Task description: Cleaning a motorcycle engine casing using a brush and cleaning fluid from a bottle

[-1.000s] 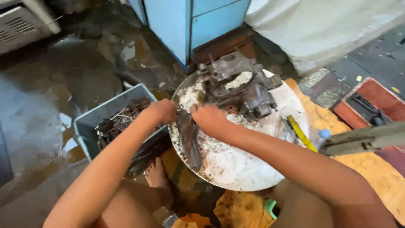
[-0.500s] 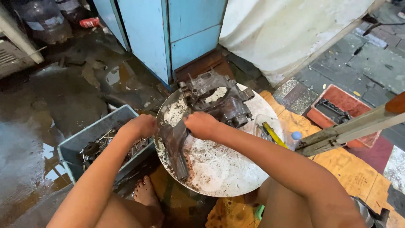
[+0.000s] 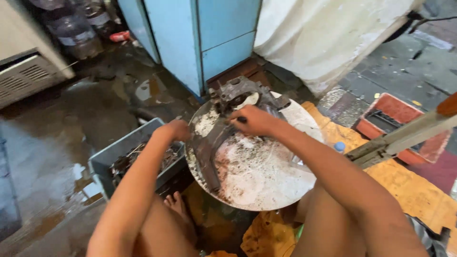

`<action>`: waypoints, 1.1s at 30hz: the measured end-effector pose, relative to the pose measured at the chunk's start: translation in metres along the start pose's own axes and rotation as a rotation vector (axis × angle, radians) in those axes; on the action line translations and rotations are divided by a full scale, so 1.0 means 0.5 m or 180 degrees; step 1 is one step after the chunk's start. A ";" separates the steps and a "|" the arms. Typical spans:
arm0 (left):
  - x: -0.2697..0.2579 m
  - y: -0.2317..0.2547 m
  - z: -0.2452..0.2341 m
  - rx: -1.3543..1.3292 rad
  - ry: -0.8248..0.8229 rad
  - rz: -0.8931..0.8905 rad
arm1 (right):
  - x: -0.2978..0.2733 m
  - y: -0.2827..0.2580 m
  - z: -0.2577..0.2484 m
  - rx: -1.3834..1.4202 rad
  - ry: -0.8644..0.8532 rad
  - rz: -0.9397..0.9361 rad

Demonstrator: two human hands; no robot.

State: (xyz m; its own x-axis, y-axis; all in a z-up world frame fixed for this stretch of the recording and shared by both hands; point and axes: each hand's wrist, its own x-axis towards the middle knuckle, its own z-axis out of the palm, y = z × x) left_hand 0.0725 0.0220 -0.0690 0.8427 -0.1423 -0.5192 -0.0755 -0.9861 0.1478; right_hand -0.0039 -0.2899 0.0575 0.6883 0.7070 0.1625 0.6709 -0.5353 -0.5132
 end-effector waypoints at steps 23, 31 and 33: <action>0.068 0.098 0.014 0.0055 0.0104 -0.0088 | -0.061 0.268 0.060 -0.2589 0.1399 -0.1582; 0.043 0.118 0.007 -0.0001 0.0108 0.0037 | -0.037 0.180 0.092 -0.1902 0.1563 -0.2405; 0.045 0.122 0.013 0.0046 0.0003 0.0006 | -0.044 0.117 0.021 -0.1086 0.2030 -0.2112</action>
State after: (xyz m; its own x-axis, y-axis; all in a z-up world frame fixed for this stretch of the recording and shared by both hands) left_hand 0.0834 -0.0418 -0.0771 0.8430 -0.1440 -0.5182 -0.0846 -0.9870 0.1366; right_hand 0.0174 -0.3322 0.0150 0.0954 0.5840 0.8061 0.9500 -0.2953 0.1015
